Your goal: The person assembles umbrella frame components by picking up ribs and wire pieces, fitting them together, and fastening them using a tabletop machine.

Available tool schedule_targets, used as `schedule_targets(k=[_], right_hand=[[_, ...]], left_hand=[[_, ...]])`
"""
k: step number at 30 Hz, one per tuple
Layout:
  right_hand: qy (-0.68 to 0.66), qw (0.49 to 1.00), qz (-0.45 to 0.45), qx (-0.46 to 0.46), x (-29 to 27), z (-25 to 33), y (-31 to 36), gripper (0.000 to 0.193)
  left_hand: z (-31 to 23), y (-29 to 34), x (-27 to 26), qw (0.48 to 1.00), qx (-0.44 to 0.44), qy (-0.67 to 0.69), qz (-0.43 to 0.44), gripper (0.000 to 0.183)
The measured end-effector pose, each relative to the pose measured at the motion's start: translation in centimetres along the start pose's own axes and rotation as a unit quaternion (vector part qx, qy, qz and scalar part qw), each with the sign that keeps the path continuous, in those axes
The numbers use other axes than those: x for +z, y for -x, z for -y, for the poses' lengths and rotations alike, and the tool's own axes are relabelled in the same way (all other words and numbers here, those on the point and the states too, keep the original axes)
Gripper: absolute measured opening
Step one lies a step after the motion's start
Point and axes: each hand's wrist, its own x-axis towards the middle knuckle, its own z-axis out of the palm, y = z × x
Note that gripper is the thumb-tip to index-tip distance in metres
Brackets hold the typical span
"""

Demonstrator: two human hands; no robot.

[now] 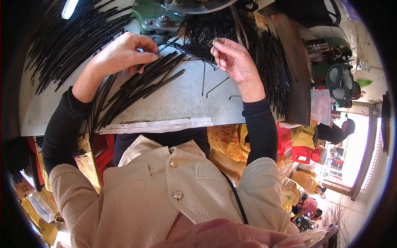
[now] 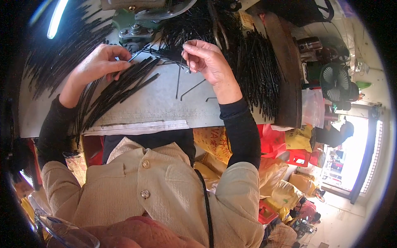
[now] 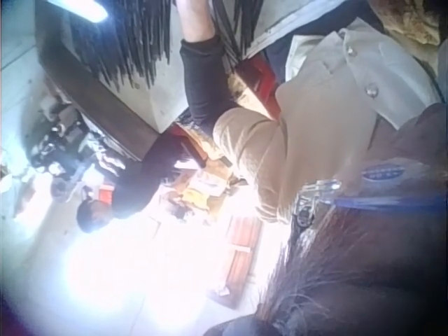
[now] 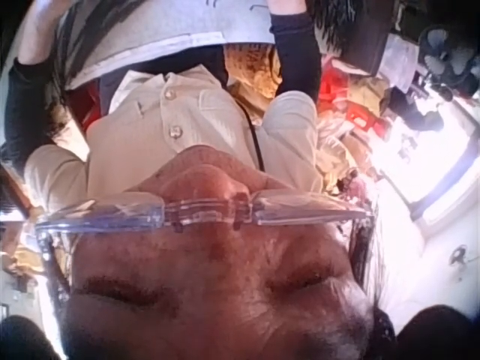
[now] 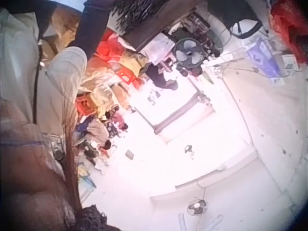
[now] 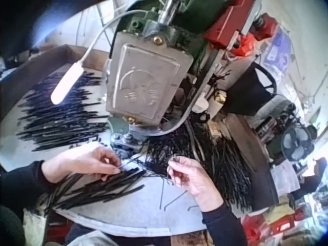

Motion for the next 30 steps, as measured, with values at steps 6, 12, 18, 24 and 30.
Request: schedule_targets(k=[6, 12, 18, 24, 30], right_hand=[[0.05, 0.997, -0.051, -0.004, 0.5, -0.2, 0.4, 0.013], [0.204, 0.976, -0.073, -0.021, 1.2, -0.3, 1.2, 0.013], [0.387, 0.913, -0.106, -0.077, 1.7, -0.8, 1.7, 0.013], [0.634, 0.735, -0.15, -0.185, 3.5, -1.2, 2.6, 0.013], [0.691, 0.681, -0.16, -0.182, 3.7, -1.1, 2.6, 0.013]], left_hand=[[-0.2, 0.2, 0.1, 1.0, -0.002, 0.028, -0.002, 0.026], [-0.4, 0.3, 0.0, 0.999, -0.014, 0.051, 0.01, 0.026], [-0.2, 0.1, 0.1, 0.998, -0.014, 0.066, 0.002, 0.025], [0.5, -0.1, 0.1, 0.998, 0.001, 0.064, -0.012, 0.025], [-0.3, 0.1, 0.0, 0.996, -0.027, 0.086, 0.004, 0.023]])
